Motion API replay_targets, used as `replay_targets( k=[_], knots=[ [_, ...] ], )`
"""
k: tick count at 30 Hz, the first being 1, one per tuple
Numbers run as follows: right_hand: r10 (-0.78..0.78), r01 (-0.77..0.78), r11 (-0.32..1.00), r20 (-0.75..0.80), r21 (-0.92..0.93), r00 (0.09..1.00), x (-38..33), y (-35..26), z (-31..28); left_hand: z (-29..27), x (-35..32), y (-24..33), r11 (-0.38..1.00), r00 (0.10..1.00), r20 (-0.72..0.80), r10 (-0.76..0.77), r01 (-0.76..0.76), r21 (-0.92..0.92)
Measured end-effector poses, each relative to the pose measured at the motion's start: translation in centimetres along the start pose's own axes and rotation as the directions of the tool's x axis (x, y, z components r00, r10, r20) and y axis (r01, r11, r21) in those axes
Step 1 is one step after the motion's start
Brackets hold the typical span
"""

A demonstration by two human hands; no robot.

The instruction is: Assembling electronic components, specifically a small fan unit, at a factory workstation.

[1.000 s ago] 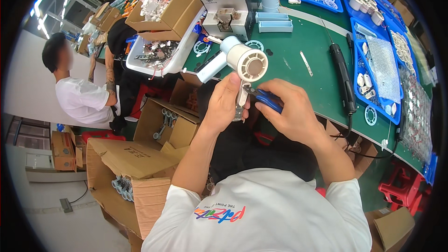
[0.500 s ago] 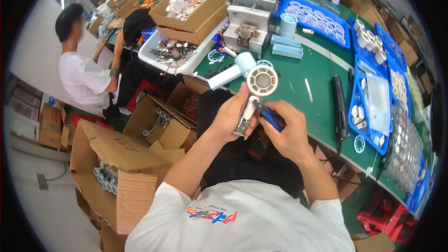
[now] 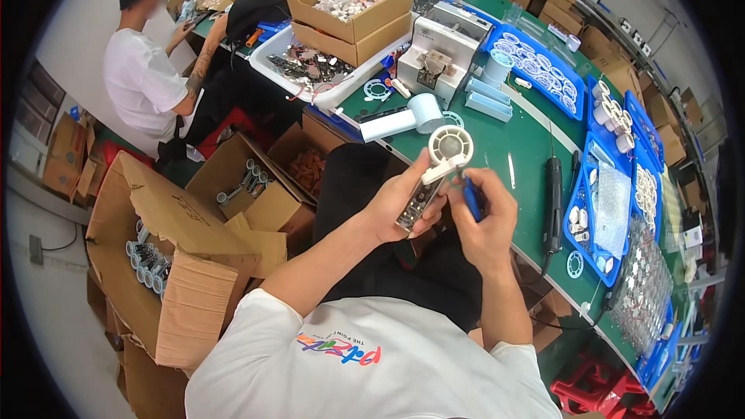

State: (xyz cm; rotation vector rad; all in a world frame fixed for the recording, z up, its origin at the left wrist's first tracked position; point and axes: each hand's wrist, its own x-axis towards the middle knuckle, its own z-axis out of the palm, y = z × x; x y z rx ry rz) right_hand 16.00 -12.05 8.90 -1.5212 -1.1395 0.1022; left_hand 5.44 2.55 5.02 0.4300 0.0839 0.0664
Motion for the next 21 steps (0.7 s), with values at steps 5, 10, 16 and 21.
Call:
replay_targets(
  k=[5,10,16,21],
  knots=[
    [0.156,-0.154,0.988,-0.069,0.034,0.985,0.8,-0.6,-3.1,-0.2,-0.7,1.1,0.942,0.987,-0.088,0.131,-0.097,0.321],
    [0.213,-0.220,0.870,-0.067,-0.440,0.975,2.7,0.5,-8.9,-0.5,-1.1,1.5,0.902,0.957,-0.118,0.266,-0.204,0.380],
    [0.338,-0.239,0.625,-0.019,-0.743,0.941,3.7,3.6,-10.7,-0.4,-0.2,0.1,0.869,0.958,-0.042,0.284,-0.238,0.434],
    [0.393,-0.146,0.454,0.050,-0.879,0.918,3.5,4.3,-10.8,-0.7,0.1,0.1,0.865,0.948,-0.052,0.313,-0.262,0.427]
  ],
)
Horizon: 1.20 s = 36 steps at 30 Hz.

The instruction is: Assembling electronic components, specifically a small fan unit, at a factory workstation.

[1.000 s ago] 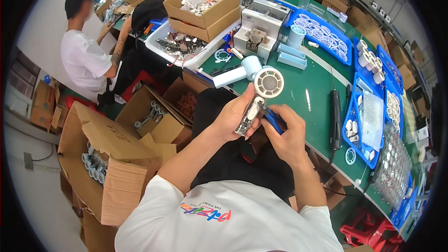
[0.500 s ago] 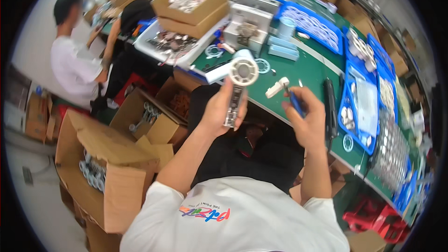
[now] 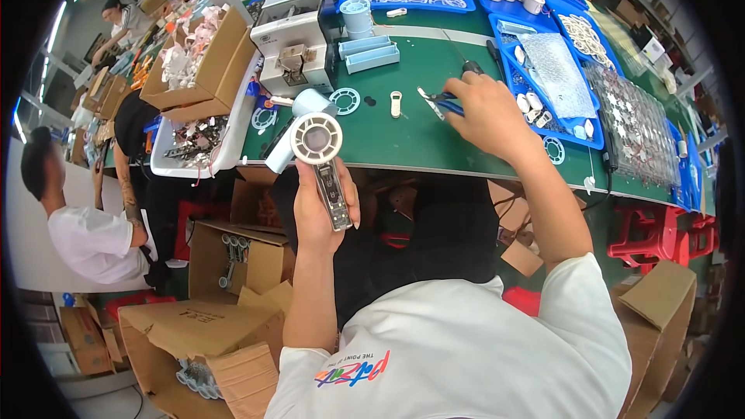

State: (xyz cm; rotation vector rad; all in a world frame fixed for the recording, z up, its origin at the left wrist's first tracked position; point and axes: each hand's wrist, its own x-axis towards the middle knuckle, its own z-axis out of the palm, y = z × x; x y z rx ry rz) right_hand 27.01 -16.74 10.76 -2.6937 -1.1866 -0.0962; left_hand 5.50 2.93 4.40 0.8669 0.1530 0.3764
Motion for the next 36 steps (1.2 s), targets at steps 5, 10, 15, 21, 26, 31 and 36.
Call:
replay_targets(
  k=[5,10,15,21,26,31,36],
  knots=[
    [-0.086,0.087,0.995,0.017,-0.052,0.996,-0.2,-0.2,1.8,-0.2,0.3,0.4,0.997,0.999,-0.032,0.009,-0.012,-0.081],
    [-0.138,0.138,0.989,0.006,-0.042,0.990,-0.2,0.8,2.5,-0.8,-0.3,1.0,0.992,0.999,-0.033,0.016,-0.020,-0.122],
    [-0.285,0.283,0.958,-0.060,-0.044,0.957,0.1,0.9,2.6,-0.8,-0.1,0.9,0.991,0.999,-0.029,0.023,-0.026,-0.133],
    [-0.544,0.532,0.839,-0.189,-0.114,0.818,3.2,-1.6,2.7,0.2,0.6,1.0,0.976,1.000,-0.004,-0.027,0.025,-0.216],
    [-0.609,0.597,0.774,0.008,-0.210,0.793,7.2,-1.1,5.4,0.8,0.9,0.9,0.958,0.996,0.042,-0.083,0.091,-0.271],
    [-0.505,0.507,0.861,0.079,-0.020,0.860,7.1,-2.8,2.0,-0.7,-0.6,1.3,0.971,0.999,-0.016,-0.043,0.038,-0.237],
    [-0.352,0.365,0.926,0.132,-0.098,0.927,10.6,2.2,0.7,-0.9,-0.5,1.3,0.964,0.998,-0.010,-0.057,0.053,-0.260]
  ],
)
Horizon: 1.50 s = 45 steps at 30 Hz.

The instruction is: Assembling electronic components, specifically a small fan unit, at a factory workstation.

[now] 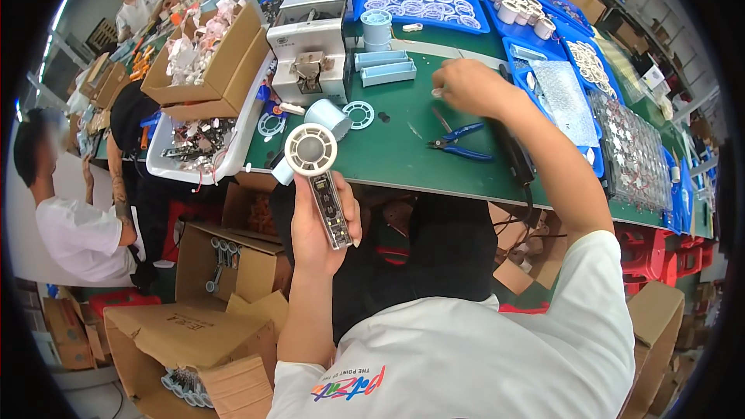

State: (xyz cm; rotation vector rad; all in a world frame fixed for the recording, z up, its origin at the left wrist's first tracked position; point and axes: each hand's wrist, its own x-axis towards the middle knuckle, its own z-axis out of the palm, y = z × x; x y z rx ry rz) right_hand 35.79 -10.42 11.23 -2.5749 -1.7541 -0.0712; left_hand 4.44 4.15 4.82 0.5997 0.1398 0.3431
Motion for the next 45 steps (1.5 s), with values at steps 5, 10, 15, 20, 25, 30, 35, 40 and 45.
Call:
replay_targets(
  k=[5,10,15,20,25,30,35,40,45],
  knots=[
    [0.192,-0.191,0.981,-0.023,0.035,0.981,0.6,3.0,-0.5,0.1,0.5,-0.6,1.000,1.000,0.019,-0.007,0.007,0.017],
    [0.164,-0.160,0.987,-0.167,0.037,0.972,0.2,5.4,-0.1,0.6,0.8,-0.9,0.998,0.998,-0.011,-0.066,0.066,0.018],
    [0.354,-0.349,0.934,-0.307,0.072,0.883,-3.9,7.7,-4.6,0.3,0.5,-0.5,0.995,1.000,0.006,0.001,-0.001,0.098],
    [0.467,-0.458,0.884,-0.184,0.089,0.865,-9.0,8.8,-4.9,0.5,1.0,-1.1,0.995,0.999,0.018,-0.030,0.028,0.097],
    [0.438,-0.427,0.896,-0.388,0.119,0.811,-13.3,8.6,-5.3,1.1,2.5,-2.5,0.987,0.984,0.081,-0.162,0.162,0.007],
    [0.369,-0.249,0.903,-0.334,0.351,0.867,-12.1,0.2,-6.7,2.9,3.0,-1.6,0.971,0.972,0.052,-0.231,0.233,-0.048],
    [0.247,-0.127,0.918,-0.291,0.376,0.924,-11.2,-3.0,-6.0,3.6,3.3,-0.9,0.957,0.967,0.012,-0.254,0.253,-0.139],
    [0.240,-0.129,0.925,-0.286,0.358,0.928,-11.2,-3.1,-5.1,3.8,3.4,0.0,0.966,0.972,0.038,-0.234,0.227,0.126],
    [0.221,-0.065,0.919,-0.371,0.390,0.902,-11.6,-3.2,-4.6,4.7,3.2,2.5,0.346,0.963,0.264,0.052,-0.265,0.900]
  ],
)
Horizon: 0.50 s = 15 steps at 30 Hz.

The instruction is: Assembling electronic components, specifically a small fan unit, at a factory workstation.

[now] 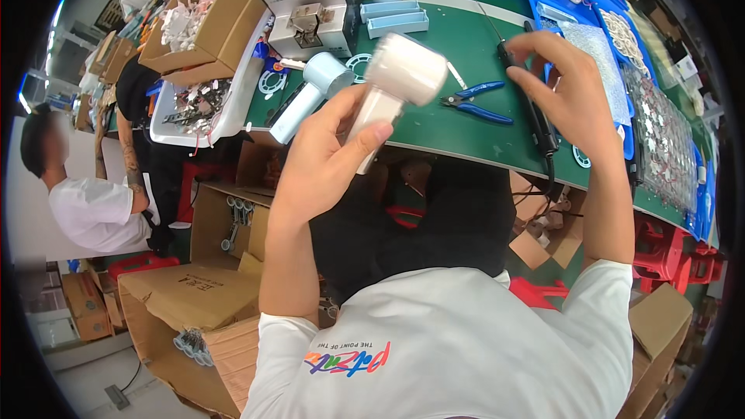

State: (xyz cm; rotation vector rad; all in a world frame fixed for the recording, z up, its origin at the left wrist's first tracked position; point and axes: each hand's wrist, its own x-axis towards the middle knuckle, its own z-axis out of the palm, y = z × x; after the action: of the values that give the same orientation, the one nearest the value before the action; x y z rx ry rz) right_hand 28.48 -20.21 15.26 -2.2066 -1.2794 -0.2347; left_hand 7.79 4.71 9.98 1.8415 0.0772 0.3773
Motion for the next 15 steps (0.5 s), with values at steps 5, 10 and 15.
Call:
replay_targets(
  k=[5,10,15],
  knots=[
    [-0.119,0.030,0.868,0.149,0.495,0.982,-0.6,-3.3,2.6,0.8,1.3,1.9,0.946,0.989,0.121,0.086,-0.119,0.303],
    [0.090,-0.181,0.680,0.164,0.711,0.982,-0.9,-3.8,5.2,2.1,1.1,2.0,0.987,0.988,0.149,-0.050,0.026,0.160],
    [0.117,0.023,0.346,-0.067,0.938,0.991,-0.4,-6.0,6.6,3.8,0.4,1.2,0.932,0.991,-0.123,0.042,-0.084,-0.354]
  ],
)
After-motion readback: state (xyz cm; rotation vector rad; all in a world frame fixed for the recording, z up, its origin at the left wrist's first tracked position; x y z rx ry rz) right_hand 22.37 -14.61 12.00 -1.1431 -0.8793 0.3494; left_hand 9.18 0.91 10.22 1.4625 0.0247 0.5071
